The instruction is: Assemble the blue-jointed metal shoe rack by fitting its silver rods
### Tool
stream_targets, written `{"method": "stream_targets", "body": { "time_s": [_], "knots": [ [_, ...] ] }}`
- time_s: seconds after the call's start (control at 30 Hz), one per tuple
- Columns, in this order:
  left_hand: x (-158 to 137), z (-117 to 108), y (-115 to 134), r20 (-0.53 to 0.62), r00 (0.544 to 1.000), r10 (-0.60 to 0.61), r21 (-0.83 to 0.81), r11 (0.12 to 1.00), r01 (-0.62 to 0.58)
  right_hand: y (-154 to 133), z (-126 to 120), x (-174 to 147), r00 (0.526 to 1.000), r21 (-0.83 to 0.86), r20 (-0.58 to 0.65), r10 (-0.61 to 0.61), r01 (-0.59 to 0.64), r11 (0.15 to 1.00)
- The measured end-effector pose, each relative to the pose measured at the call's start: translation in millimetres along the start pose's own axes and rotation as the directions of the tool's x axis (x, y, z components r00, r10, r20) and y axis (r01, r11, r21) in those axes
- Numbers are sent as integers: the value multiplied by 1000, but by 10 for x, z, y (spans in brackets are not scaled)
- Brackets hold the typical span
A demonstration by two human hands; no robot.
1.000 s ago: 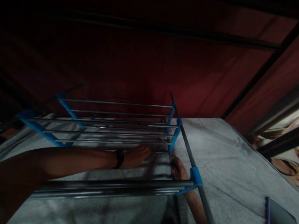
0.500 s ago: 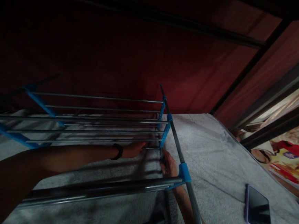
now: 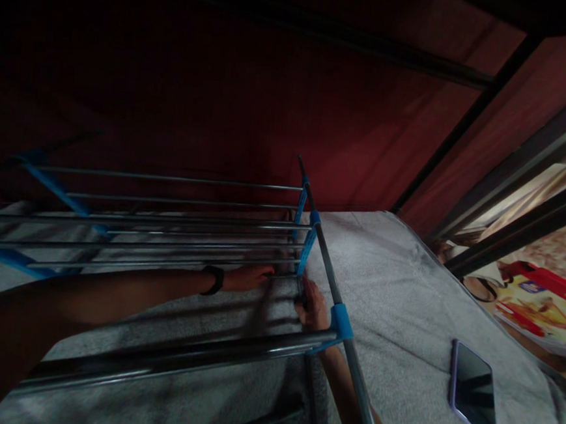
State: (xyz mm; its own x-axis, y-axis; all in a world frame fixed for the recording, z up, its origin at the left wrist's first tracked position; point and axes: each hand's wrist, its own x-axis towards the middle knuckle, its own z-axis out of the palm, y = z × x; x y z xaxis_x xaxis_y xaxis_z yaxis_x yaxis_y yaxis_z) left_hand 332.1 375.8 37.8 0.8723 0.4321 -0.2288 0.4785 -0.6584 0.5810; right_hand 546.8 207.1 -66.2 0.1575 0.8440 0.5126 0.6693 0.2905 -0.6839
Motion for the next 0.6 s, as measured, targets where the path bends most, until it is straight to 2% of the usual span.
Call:
{"method": "stream_targets", "body": {
  "time_s": [0.17, 0.3, 0.47, 0.6],
  "knots": [
    [35, -3, -10, 1, 1000, -3, -9, 1000, 3, -6, 1, -4, 1000, -65, -5, -9, 9, 998],
    [86, 18, 77, -13, 999, 31, 12, 999, -31, -6, 13, -7, 1000, -89, -14, 0, -1, 996],
    [363, 208, 304, -88, 994, 71, 11, 997, -71, 7, 27, -8, 1000, -121, 14, 13, -11, 993],
    [583, 365, 423, -153, 986, 67, -9, 998, -69, 25, 30, 12, 999, -123, 29, -24, 27, 992]
  ]
}}
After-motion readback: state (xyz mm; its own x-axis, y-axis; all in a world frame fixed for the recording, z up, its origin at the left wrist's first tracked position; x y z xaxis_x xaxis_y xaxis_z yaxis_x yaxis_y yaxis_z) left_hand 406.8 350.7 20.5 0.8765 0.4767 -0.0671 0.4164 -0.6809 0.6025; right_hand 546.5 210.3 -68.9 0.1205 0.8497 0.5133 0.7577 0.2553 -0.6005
